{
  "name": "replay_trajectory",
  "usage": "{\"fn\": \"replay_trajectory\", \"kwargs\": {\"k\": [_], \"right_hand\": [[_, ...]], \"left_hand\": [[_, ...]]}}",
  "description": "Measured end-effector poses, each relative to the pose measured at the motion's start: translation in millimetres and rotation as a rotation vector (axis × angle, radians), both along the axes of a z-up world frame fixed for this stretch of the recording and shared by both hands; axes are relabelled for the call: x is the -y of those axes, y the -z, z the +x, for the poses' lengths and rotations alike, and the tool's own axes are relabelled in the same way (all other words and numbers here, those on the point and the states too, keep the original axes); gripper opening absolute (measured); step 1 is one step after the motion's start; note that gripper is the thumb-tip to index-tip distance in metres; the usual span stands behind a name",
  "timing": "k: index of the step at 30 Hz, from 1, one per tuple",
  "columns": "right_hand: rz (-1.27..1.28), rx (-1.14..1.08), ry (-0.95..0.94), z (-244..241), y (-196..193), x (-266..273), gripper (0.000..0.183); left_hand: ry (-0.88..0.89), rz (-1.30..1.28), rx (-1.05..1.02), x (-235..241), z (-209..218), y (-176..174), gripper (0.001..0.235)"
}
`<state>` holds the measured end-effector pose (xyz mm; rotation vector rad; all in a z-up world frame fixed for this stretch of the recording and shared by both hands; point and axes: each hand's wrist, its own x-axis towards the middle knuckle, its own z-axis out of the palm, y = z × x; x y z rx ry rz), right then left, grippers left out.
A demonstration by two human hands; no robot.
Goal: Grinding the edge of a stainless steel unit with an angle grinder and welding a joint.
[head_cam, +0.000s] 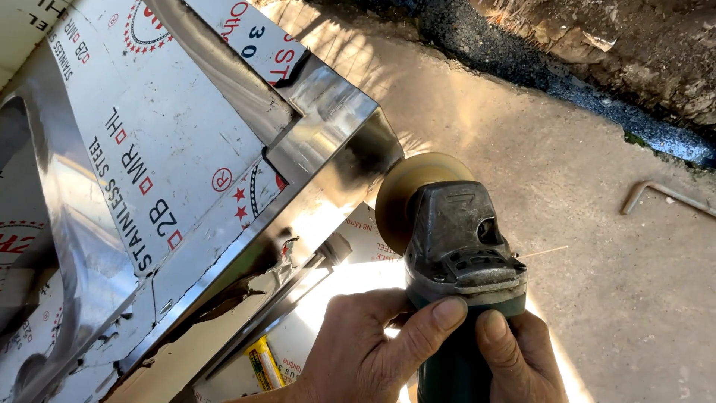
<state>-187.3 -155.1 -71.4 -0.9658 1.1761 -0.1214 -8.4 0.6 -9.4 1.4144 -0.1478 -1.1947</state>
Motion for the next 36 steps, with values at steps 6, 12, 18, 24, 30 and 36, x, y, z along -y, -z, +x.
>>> {"fn": "replay_trajectory", "kwargs": {"k": [6,12,18,24,30,36], "right_hand": [[-0.004,-0.068,0.020,5,-5,1,0.076],[-0.031,-0.141,-0.026,4,-4,6,0.074],[-0.046,-0.330,0.015,18,-16,2,0.067],[-0.046,-0.021,0.081,16,-18,-5,0.059],[-0.024,-0.012,0.059,11,-15,-1,0.058],[-0.051,-0.174,0.071,29,-28,-2,0.058]], "left_hand": [[0.086,-0.025,0.148,-4,-5,6,0.078],[0.067,0.050,0.074,-2,-1,-1,0.076],[0.027,0.036,-0.029,-1,-2,-3,0.073],[0.067,-0.040,0.085,-4,0,-3,0.074],[0.086,0.047,0.081,-6,-2,-3,0.067],[0.045,-0.240,0.483,-8,-8,1,0.053]]}}
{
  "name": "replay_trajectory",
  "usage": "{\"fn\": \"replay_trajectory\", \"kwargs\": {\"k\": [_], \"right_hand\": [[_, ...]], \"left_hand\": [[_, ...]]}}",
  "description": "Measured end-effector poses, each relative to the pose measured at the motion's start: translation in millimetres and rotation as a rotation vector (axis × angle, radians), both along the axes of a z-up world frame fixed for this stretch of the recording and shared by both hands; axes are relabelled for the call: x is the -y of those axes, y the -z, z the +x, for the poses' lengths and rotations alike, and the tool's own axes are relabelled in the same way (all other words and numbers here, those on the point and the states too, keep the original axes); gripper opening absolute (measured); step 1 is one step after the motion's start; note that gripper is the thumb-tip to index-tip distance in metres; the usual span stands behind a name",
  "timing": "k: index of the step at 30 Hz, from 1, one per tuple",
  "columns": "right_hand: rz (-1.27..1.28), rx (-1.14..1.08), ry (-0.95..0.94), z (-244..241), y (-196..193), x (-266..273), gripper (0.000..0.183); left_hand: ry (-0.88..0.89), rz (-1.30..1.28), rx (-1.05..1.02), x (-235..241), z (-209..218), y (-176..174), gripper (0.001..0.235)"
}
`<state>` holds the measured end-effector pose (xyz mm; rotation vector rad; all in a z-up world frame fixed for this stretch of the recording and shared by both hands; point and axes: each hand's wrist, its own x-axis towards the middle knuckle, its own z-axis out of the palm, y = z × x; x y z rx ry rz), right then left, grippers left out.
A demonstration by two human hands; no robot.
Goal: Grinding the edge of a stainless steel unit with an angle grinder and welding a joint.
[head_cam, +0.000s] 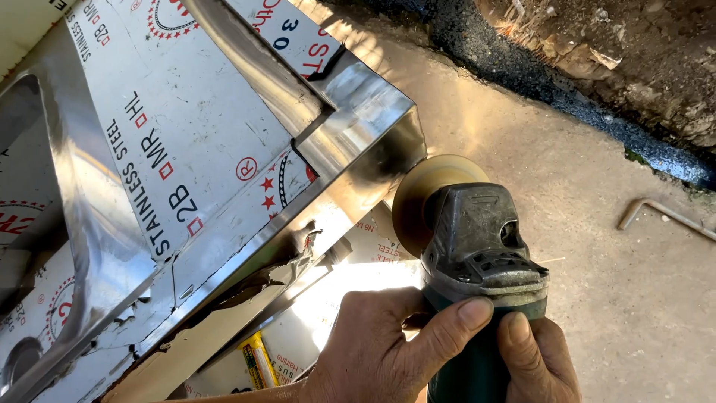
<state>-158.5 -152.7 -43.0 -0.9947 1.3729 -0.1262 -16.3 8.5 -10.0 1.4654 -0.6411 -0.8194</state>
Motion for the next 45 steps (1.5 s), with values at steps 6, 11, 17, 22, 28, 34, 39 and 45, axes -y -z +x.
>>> {"fn": "replay_trajectory", "kwargs": {"k": [6,11,17,22,28,34,39,45], "right_hand": [[0.007,0.008,-0.001,0,1,0,0.056],[0.028,0.039,0.027,-12,7,0,0.058],[-0.081,0.212,-0.253,-50,29,4,0.064],[-0.087,0.217,-0.317,-48,31,6,0.066],[-0.078,0.075,-0.213,-22,15,-4,0.065],[-0.101,0.073,-0.232,-20,11,-5,0.069],[-0.048,0.271,-0.312,-35,22,0,0.068],[-0.086,0.282,-0.323,-42,25,1,0.069]], "left_hand": [[0.057,0.115,-0.144,-1,2,-1,0.048],[0.038,0.178,-0.349,2,7,-9,0.054],[-0.165,0.082,-0.527,1,-9,-19,0.054],[-0.207,0.041,-0.485,1,-12,-23,0.051],[-0.259,0.112,-0.557,0,-14,-22,0.050],[-0.271,0.111,-0.541,-1,-19,-19,0.051],[-0.264,0.067,-0.438,-3,-19,-17,0.051],[-0.264,-0.032,-0.490,-3,-17,-19,0.050]]}}
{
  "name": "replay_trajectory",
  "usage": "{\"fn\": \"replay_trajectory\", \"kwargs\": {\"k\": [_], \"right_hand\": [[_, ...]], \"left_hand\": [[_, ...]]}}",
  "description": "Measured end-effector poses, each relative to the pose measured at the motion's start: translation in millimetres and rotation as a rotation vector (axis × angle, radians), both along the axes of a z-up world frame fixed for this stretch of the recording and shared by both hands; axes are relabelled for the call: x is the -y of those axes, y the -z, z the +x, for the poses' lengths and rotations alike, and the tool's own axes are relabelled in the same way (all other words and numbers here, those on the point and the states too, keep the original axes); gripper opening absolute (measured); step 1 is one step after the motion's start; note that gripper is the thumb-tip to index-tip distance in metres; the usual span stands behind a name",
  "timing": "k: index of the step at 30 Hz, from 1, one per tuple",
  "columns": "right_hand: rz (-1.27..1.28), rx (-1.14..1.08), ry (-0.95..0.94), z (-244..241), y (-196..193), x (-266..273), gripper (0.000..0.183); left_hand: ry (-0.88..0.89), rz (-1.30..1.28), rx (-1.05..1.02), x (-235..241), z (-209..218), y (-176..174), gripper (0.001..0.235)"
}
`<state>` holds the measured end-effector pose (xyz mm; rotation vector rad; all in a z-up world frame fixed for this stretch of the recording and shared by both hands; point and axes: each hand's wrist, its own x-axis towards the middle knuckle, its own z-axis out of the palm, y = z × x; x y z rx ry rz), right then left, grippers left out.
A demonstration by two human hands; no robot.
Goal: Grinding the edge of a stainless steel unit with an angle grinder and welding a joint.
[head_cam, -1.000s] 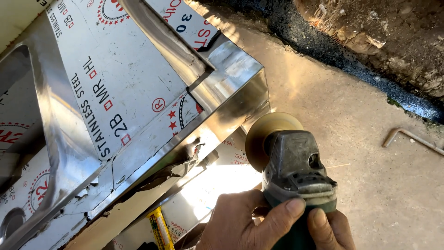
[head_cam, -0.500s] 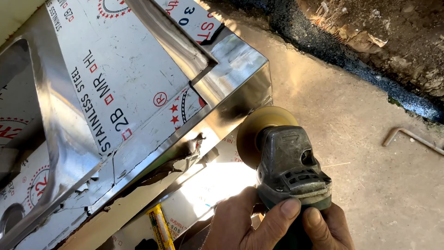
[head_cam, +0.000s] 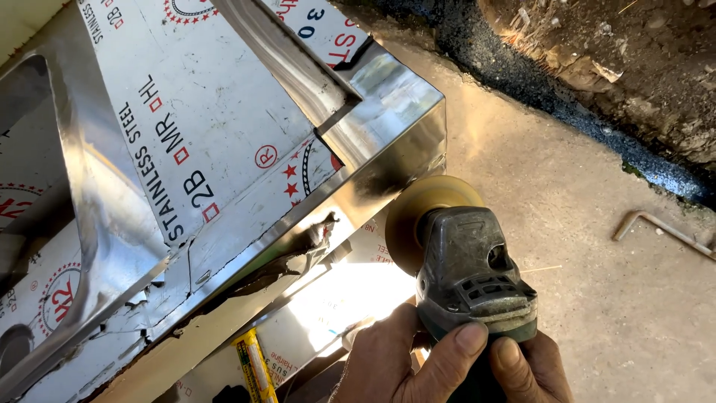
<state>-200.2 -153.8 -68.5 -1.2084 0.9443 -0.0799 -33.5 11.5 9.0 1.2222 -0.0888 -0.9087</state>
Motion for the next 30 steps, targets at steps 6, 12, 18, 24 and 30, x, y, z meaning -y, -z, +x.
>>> {"fn": "replay_trajectory", "kwargs": {"k": [6,12,18,24,30], "right_hand": [[-0.004,-0.131,0.043,18,-15,-5,0.069],[-0.067,-0.222,0.013,19,-15,-1,0.070],[-0.029,-0.235,0.086,20,-13,-1,0.069],[0.099,-0.026,0.110,6,-3,0,0.066],[0.041,-0.032,0.080,0,0,0,0.068]], "left_hand": [[-0.007,-0.008,0.001,-1,-3,3,0.051],[-0.027,-0.057,-0.008,0,1,-1,0.056],[0.038,0.017,-0.102,1,1,3,0.061],[0.075,0.157,-0.079,0,0,3,0.061],[0.075,0.165,-0.058,0,-1,6,0.064]]}}
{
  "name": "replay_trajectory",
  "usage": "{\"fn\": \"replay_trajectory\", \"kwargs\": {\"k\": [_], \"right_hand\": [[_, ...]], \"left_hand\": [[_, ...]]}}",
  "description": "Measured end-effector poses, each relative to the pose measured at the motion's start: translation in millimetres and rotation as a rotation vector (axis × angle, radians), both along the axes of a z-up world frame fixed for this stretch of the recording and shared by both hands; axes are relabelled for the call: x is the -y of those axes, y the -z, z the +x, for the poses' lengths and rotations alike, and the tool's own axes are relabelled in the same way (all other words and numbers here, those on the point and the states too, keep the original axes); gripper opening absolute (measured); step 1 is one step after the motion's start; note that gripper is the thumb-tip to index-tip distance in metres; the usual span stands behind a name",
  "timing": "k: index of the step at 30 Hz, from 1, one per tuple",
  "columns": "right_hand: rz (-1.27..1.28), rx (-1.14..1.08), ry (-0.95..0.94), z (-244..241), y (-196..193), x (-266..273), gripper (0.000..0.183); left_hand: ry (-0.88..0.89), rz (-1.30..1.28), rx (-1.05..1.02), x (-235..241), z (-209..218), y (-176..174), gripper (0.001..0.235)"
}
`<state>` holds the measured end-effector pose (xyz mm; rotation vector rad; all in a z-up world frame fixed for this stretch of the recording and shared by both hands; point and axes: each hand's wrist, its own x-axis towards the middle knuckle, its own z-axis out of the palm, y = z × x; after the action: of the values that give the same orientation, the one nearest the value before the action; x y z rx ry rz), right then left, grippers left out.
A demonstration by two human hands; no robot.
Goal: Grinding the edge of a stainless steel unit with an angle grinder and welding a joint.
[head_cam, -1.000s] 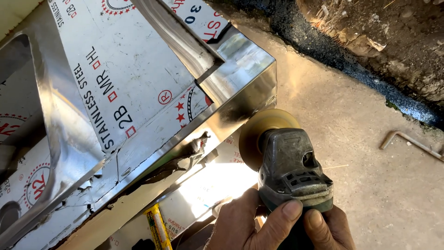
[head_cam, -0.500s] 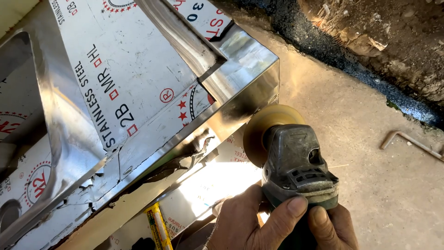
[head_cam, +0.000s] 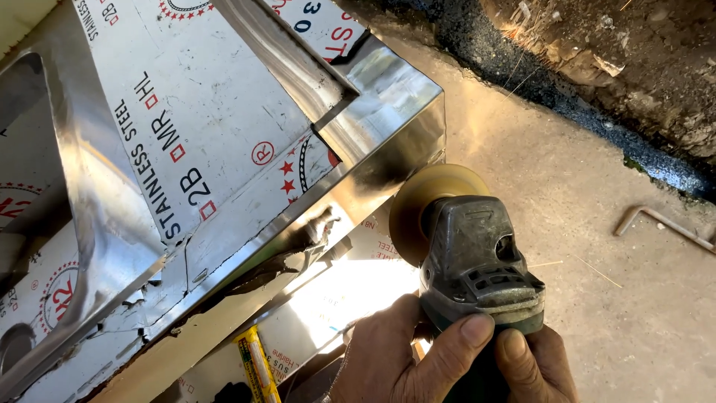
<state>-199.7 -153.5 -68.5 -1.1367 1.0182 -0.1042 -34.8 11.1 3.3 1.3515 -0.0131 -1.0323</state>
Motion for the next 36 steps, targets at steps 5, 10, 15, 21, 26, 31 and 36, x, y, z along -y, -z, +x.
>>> {"fn": "replay_trajectory", "kwargs": {"k": [5,10,15,21,26,31,36], "right_hand": [[-0.009,0.049,-0.040,6,-4,0,0.070],[0.023,-0.087,0.025,21,-15,-5,0.069],[-0.043,-0.034,-0.029,8,-6,-1,0.069],[-0.034,0.044,-0.099,7,-2,3,0.071],[-0.022,-0.382,-0.035,17,-13,-2,0.078],[0.180,0.009,-0.040,-17,13,-10,0.080],[0.310,0.140,-0.180,24,-11,-5,0.083]], "left_hand": [[-0.019,-0.066,0.040,1,0,2,0.067],[0.002,-0.022,0.009,0,0,0,0.064],[-0.028,-0.051,-0.022,-1,0,-2,0.062],[-0.053,-0.077,0.043,-1,2,-3,0.059],[-0.017,0.037,-0.017,0,-8,2,0.056],[0.081,0.117,-0.069,6,-12,10,0.060],[0.065,0.119,-0.144,11,-14,14,0.065]]}}
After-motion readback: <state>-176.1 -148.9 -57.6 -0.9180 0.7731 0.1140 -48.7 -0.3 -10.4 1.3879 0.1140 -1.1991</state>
